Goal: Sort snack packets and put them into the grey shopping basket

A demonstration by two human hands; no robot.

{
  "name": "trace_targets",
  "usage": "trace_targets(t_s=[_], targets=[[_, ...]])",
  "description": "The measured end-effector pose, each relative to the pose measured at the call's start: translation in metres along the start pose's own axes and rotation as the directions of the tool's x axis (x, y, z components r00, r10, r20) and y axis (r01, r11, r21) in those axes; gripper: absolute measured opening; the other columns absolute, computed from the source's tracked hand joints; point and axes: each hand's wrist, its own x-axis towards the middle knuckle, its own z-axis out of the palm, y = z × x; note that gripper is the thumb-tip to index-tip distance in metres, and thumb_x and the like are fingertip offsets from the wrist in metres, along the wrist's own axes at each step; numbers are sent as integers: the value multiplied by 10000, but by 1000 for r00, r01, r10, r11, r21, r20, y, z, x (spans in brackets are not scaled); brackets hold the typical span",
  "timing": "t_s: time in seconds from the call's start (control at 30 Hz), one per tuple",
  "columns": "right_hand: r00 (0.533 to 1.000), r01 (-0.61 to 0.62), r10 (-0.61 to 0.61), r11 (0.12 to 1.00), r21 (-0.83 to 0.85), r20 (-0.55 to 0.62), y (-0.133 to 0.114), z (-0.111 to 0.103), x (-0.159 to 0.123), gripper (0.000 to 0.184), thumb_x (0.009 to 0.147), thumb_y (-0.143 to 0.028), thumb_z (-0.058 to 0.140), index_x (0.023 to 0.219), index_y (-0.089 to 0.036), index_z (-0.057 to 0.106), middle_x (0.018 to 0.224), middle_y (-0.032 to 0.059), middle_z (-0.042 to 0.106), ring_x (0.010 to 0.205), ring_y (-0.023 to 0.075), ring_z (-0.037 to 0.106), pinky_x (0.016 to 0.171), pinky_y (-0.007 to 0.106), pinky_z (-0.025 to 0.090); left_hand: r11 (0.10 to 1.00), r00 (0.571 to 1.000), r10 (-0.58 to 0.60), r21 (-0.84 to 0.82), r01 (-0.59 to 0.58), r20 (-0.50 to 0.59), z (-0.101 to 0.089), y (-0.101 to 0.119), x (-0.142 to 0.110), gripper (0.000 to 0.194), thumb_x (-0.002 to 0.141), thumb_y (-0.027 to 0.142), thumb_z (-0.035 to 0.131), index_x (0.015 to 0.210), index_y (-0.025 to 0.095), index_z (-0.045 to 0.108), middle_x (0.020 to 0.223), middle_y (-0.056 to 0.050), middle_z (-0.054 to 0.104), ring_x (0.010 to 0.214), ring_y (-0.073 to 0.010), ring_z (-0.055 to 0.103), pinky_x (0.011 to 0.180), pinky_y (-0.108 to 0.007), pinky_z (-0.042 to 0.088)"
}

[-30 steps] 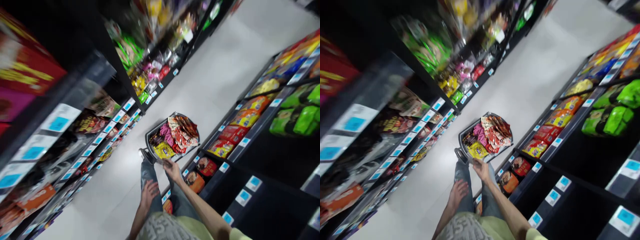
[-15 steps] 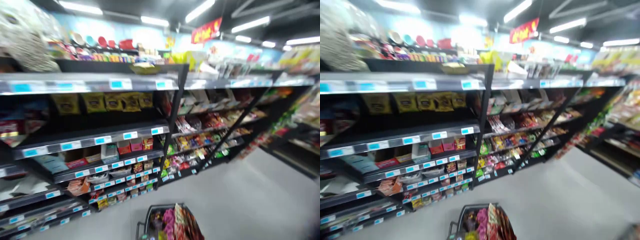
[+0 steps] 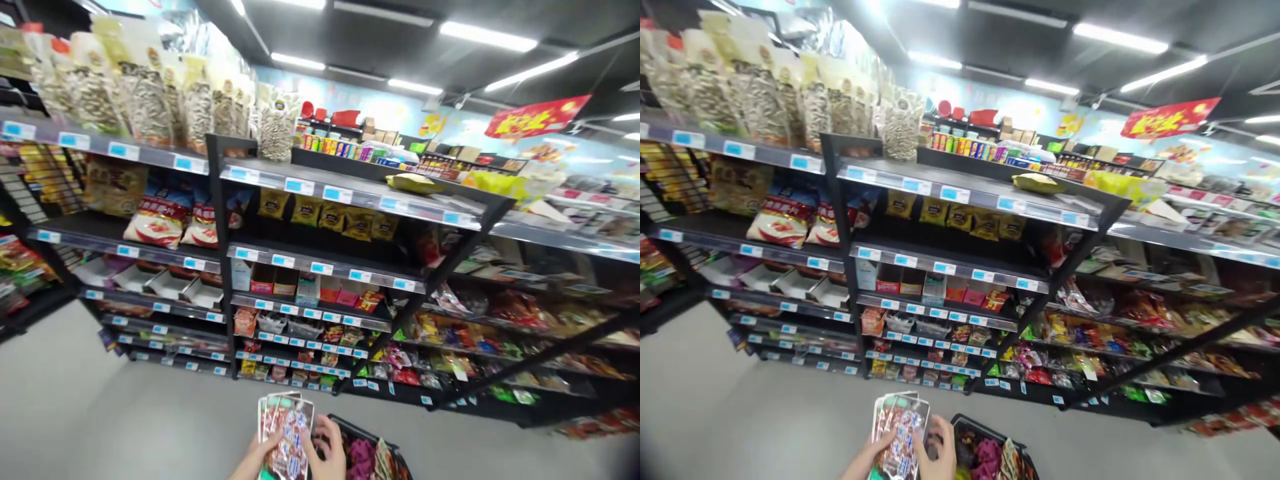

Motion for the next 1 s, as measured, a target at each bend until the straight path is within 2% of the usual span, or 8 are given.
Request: trace_targets(t_s=[0.1,0.2,0.33,0.57,0.7,0.8,0.9,1.0], targets=[[987,-114,103,990,85,119,-8,47,-19,427,596,-408,845,943,-227,673,894,69,733,809,286,713,666,356,600,995,996,76,58,-79,56,-26,31,-28,746,612,353,893,1264,191,568,1094,-143,755,1112,-373,668,974,-490,550],[989,-147,141,968,205,42,-17,75,-38,484,586,-381,860,947,-231,575,809,14,717,768,228,709,710,318,577,984,982,151,76,-160,112,-32,54,-51,576,652,312,877,1145,136,637,1083,-166,753,1053,-348,704,986,-464,544],[958,-285,266,911,299,104,-28,90,-53,544,599,-358,863,1022,-221,551,815,13,739,751,206,708,746,333,568,988,987,154,-8,-154,52,-51,65,-66,532,745,416,802,1147,109,637,1066,-176,754,1020,-322,719,958,-460,555],[924,-333,268,915,230,271,-31,109,-67,389,710,-365,810,1006,-173,647,1022,84,749,923,219,696,883,360,544,976,976,214,-58,-212,34,-96,70,-70,489,741,360,816,1126,118,638,1020,-154,765,881,-294,746,905,-456,573],[941,-337,303,886,319,151,-32,108,-71,431,755,-416,766,1092,-224,580,1067,50,717,920,198,694,808,335,570,965,965,260,21,-261,40,-95,80,-69,514,700,369,845,1095,107,646,1013,-152,763,881,-290,742,899,-431,574],[947,-252,310,882,399,-87,-28,90,-63,425,761,-461,742,1062,-254,525,1023,33,702,866,185,696,728,317,578,951,953,304,57,-304,0,-91,83,-67,545,654,353,874,1087,123,636,1019,-132,761,897,-278,739,898,-416,574],[878,-110,259,927,358,-402,-18,60,-52,422,740,-481,747,987,-276,474,1002,20,690,801,165,683,656,286,563,949,951,308,80,-305,-26,-89,82,-66,563,639,354,880,1096,141,631,1012,-110,760,867,-252,738,851,-391,591],[834,-81,229,951,299,-502,-10,38,-48,435,721,-490,757,965,-279,465,981,17,688,746,159,668,604,273,545,946,952,305,112,-303,-6,-89,81,-69,552,637,369,878,1077,138,639,971,-99,763,830,-239,734,801,-367,598]])
